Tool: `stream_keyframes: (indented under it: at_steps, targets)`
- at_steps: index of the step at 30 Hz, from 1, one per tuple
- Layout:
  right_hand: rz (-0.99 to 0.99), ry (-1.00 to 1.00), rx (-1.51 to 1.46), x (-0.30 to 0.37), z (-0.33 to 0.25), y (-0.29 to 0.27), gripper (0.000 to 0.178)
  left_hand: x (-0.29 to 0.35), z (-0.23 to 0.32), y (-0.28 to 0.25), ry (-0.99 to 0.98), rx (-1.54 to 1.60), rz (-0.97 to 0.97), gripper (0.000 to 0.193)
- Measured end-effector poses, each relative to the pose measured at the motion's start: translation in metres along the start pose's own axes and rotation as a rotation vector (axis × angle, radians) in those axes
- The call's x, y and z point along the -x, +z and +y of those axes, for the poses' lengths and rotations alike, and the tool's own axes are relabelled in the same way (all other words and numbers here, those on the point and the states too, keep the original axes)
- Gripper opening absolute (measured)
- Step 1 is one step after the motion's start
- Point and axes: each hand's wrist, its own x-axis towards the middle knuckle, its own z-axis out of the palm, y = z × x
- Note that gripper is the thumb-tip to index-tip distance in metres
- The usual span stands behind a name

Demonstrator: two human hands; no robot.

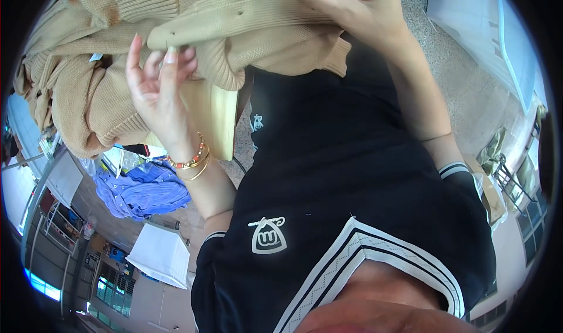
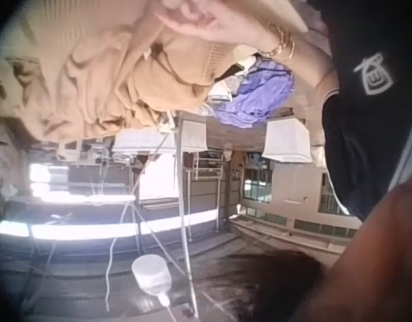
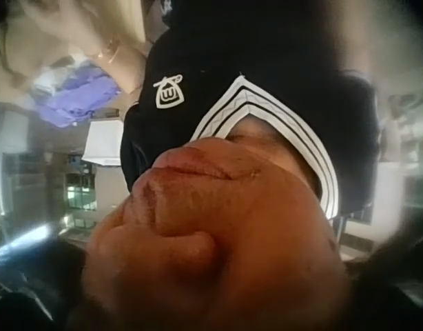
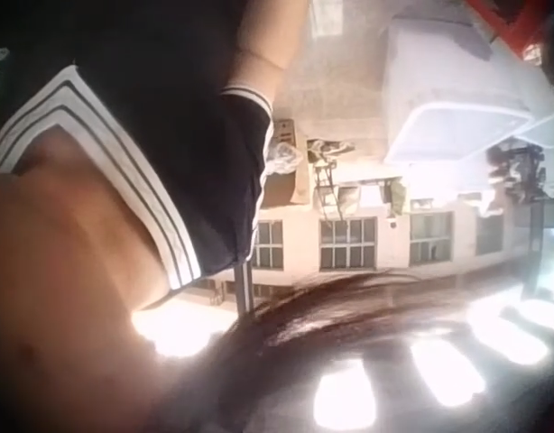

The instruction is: Trimming loose threads and inspecting buttons on several sweaters in a textile manufacturing environment.

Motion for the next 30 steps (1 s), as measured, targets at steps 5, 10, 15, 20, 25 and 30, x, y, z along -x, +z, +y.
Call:
stream_keyframes:
  at_steps: [5,10,15,20,25,30]
  targets:
    - [-0.029,0.127,0.035,0.022,0.006,-0.012,0.023,0.002,0.007,-0.005,0.222,-0.360,0.112,0.056]
    - [-0.064,-0.049,0.271,0.028,0.010,-0.009,0.027,0.012,0.018,0.032,0.648,-0.717,-0.070,0.026]
    - [-0.052,-0.078,0.379,0.032,0.009,-0.005,0.028,0.010,0.009,0.055,0.640,-0.699,-0.158,0.028]
    - [-0.041,-0.042,0.482,0.030,0.007,0.004,0.027,0.008,0.003,0.048,0.546,-0.735,-0.121,0.037]
    - [-0.071,-0.320,0.945,0.025,0.013,0.013,0.019,0.005,0.000,0.046,0.560,-0.745,-0.126,0.038]
    - [-0.068,-0.165,0.724,0.022,0.001,0.019,0.016,0.007,-0.001,0.046,0.574,-0.762,-0.123,0.039]
